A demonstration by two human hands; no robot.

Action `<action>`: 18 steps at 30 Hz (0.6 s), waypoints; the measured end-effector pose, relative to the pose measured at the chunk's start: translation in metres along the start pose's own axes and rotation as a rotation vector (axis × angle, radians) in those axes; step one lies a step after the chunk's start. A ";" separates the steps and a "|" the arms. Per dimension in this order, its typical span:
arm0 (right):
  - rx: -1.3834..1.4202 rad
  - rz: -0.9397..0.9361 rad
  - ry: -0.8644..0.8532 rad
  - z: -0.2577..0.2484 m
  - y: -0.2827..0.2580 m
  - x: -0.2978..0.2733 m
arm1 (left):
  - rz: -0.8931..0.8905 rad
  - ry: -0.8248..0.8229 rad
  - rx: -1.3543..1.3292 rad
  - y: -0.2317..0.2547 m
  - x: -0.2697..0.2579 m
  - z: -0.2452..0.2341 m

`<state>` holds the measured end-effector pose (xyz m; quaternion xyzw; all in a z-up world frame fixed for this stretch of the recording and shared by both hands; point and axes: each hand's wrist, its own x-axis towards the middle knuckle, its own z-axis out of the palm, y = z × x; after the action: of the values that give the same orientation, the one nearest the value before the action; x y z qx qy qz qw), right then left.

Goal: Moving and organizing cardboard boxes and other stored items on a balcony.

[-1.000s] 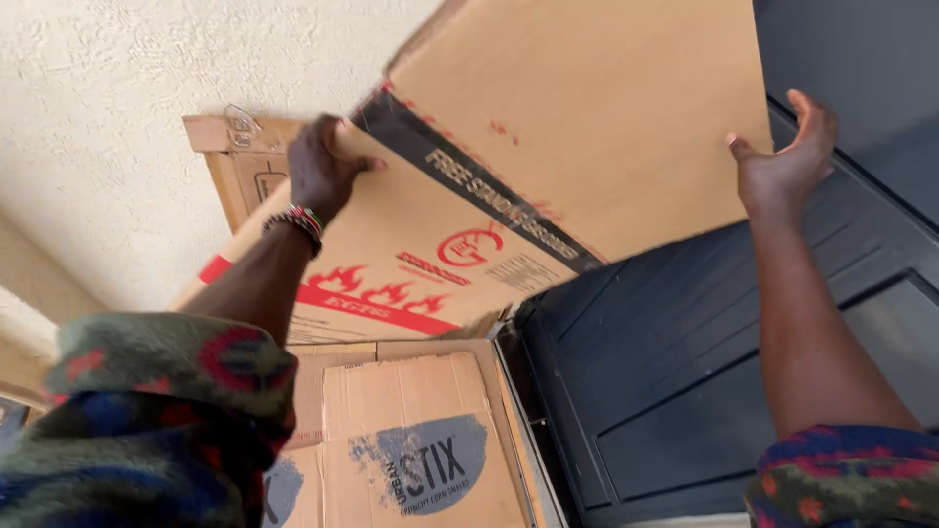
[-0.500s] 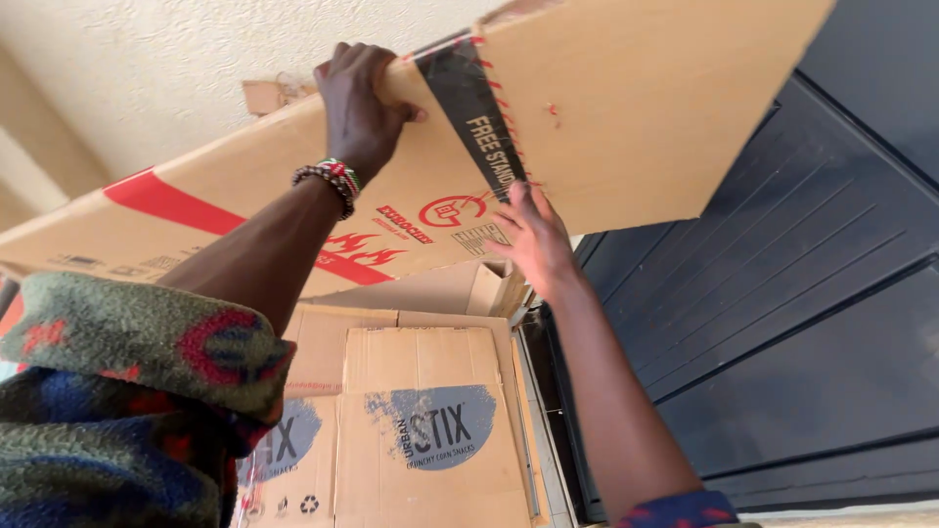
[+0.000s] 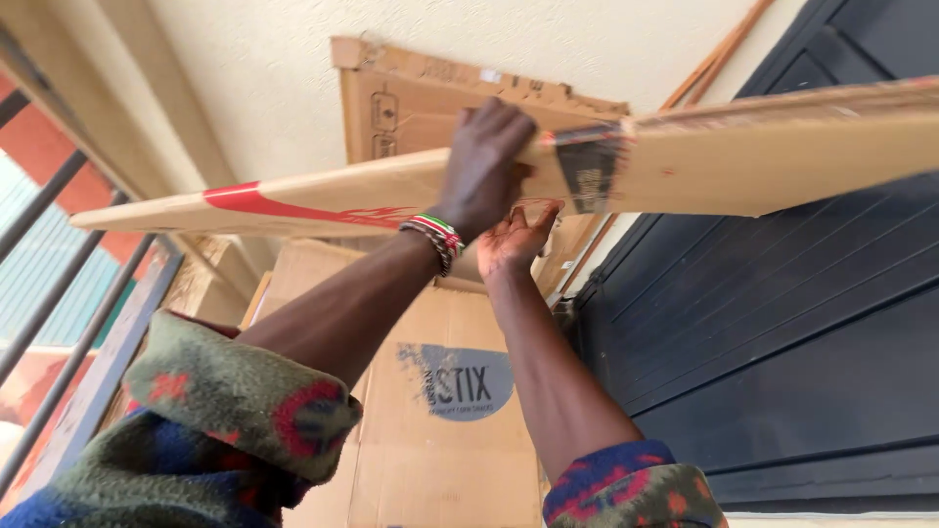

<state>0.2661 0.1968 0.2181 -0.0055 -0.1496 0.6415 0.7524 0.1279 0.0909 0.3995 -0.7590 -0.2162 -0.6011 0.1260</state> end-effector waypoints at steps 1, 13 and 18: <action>0.003 0.010 0.004 -0.018 0.016 0.002 | -0.007 -0.004 0.008 0.010 -0.006 -0.005; -0.395 0.217 0.131 -0.266 0.055 -0.182 | 0.186 -0.318 0.060 0.080 -0.111 -0.018; -0.396 0.217 0.309 -0.344 0.044 -0.317 | 0.088 -0.593 -0.047 0.079 -0.206 0.004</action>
<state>0.2617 -0.0386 -0.1889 -0.2663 -0.1540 0.6680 0.6776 0.1315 -0.0127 0.2047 -0.9127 -0.1966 -0.3521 0.0657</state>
